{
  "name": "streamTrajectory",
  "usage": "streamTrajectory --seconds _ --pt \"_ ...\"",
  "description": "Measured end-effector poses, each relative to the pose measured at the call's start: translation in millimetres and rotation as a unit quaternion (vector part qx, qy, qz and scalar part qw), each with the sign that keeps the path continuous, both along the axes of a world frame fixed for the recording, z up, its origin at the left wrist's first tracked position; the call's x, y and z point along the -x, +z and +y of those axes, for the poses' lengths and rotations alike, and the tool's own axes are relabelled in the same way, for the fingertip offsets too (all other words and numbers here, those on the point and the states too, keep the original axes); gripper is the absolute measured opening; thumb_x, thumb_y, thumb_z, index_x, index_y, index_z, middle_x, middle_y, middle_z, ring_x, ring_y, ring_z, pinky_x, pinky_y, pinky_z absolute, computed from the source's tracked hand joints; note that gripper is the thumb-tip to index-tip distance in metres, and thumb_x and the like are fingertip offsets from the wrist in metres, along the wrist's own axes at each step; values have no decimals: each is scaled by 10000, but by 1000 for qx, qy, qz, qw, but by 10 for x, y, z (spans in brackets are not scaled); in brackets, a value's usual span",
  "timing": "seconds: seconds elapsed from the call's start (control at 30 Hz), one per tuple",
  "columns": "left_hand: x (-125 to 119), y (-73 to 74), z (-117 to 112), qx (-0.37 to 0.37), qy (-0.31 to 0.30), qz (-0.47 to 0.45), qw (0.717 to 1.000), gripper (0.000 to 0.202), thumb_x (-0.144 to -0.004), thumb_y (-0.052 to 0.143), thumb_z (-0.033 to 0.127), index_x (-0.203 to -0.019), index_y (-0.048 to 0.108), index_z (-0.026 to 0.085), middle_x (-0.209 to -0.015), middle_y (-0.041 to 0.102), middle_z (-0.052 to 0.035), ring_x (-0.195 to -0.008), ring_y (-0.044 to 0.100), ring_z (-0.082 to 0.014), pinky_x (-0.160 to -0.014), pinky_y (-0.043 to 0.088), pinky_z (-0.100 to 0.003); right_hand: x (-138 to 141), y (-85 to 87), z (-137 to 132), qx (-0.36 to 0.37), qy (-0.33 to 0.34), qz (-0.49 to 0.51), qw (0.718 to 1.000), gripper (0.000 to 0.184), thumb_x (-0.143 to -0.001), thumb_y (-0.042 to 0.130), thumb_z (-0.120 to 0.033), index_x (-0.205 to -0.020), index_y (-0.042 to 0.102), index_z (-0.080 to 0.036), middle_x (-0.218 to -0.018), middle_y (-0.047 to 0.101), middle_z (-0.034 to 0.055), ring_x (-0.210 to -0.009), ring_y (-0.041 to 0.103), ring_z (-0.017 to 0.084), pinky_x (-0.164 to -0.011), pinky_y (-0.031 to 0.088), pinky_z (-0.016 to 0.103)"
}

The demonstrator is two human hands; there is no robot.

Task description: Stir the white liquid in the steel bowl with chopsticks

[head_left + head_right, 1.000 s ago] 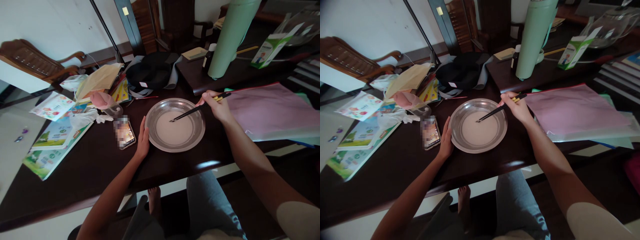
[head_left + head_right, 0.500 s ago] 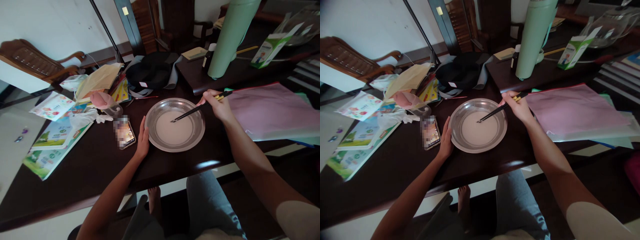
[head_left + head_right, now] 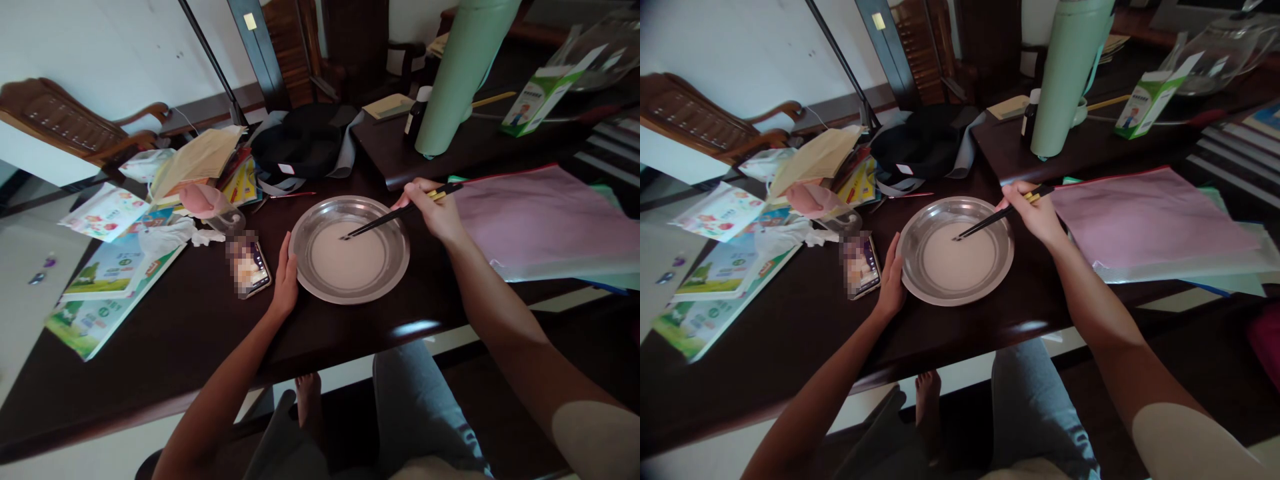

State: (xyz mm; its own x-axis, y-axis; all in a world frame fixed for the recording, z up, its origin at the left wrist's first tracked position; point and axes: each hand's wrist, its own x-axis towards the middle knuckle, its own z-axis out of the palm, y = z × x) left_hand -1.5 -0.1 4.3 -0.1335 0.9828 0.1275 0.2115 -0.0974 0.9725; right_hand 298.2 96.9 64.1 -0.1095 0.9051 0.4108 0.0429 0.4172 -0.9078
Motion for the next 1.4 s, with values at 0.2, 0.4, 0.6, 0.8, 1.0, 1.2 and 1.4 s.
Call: streamTrajectory --seconds 0.2,0.4,0.6,0.8,1.0,1.2,1.4 --pt "-5 6 -7 3 2 7 1000 616 -949 416 541 -1503 339 284 -1618 293 -26 -1493 265 -216 -1238 169 -391 21 9 -55 21 57 -17 998 397 -870 602 -513 -612 641 -213 -606 673 7 -612 651 146 -670 499 294" --pt "-7 14 -5 8 4 2 1000 620 -948 422 537 -1505 333 281 -1615 299 -33 -1488 278 -216 -1237 176 -399 65 23 -74 6 54 -55 997 347 -858 622 -509 -679 653 -213 -711 721 18 -741 698 156 -741 511 288" --pt "-12 17 -6 1 5 9 1000 621 -945 422 545 -1501 344 281 -1615 300 -36 -1492 270 -216 -1238 167 -400 -26 -8 15 9 -9 8 1000 448 -848 596 -570 -564 598 -224 -551 627 -6 -565 631 149 -648 506 308" --pt "-11 30 -7 6 6 16 1000 620 -946 418 547 -1501 343 283 -1614 303 -34 -1492 268 -217 -1237 170 -402 57 37 -102 27 67 -66 995 379 -865 597 -535 -670 654 -216 -677 711 14 -708 689 158 -731 518 298" --pt "-6 16 -5 4 4 12 1000 621 -950 410 544 -1507 330 281 -1616 297 -36 -1488 278 -220 -1237 173 -411 20 30 -40 13 9 -29 999 382 -838 625 -548 -633 629 -225 -648 688 2 -674 674 167 -728 511 324" --pt "-5 7 -5 4 0 10 1000 606 -951 409 540 -1502 334 300 -1620 290 -22 -1494 264 -218 -1238 172 -401 7 33 -58 25 31 -18 999 434 -852 597 -559 -584 622 -219 -589 659 5 -592 636 149 -667 499 304" --pt "-5 2 -3 7 1 1 1000 613 -948 416 542 -1505 329 301 -1612 308 -27 -1483 290 -219 -1236 176 -414 62 51 -100 16 56 -73 996 377 -832 617 -570 -681 647 -227 -715 729 20 -760 700 180 -744 526 318"
